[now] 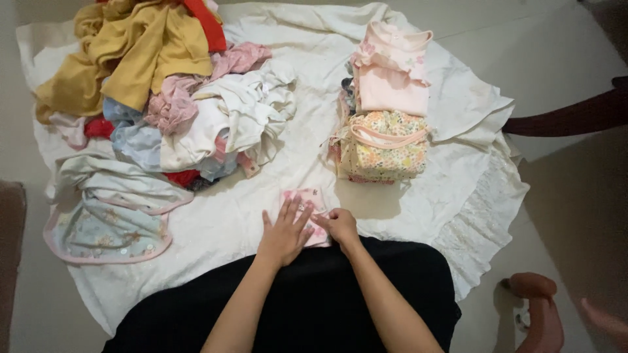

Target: Fold various pieces of baby clothing and stack them neatly.

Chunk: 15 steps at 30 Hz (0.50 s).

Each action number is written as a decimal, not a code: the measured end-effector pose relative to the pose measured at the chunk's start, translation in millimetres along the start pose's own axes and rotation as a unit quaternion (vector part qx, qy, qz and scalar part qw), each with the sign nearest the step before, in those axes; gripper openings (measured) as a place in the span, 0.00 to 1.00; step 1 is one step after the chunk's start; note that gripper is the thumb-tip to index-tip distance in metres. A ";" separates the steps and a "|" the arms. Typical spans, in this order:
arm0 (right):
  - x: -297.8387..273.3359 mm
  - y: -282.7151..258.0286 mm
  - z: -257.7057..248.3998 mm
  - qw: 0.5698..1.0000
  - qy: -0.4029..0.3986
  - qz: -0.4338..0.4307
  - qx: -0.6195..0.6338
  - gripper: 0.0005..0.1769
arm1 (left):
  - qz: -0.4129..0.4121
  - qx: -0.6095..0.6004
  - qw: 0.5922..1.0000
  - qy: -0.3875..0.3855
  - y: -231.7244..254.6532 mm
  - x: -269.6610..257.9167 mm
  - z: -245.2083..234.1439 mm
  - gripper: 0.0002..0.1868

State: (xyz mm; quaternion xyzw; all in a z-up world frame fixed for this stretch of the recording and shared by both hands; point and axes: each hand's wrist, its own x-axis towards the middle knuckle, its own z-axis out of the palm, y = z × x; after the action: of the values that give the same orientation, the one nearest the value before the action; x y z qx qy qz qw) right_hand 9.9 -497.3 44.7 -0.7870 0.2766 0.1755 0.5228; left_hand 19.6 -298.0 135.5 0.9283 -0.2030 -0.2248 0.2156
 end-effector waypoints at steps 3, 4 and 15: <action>-17.7 -36.2 -4.0 0.991 0.033 0.044 -0.119 0.30 | -0.022 -0.065 0.997 0.032 3.4 4.1 -15.2 0.34; -14.4 -30.0 -3.6 0.992 0.034 0.042 -0.117 0.30 | -0.020 -0.063 0.997 0.033 -9.9 8.4 8.3 0.34; -11.1 -39.1 -25.6 0.940 -0.231 0.024 0.248 0.13 | -0.308 -0.598 0.736 -0.077 -35.5 40.0 -12.2 0.27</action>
State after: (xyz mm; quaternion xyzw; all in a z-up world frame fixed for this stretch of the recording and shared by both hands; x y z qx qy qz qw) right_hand 25.1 -506.3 89.4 -0.5631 0.2016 0.2908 0.7468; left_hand 68.4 -283.9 114.7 0.5996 0.2546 -0.4243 0.6290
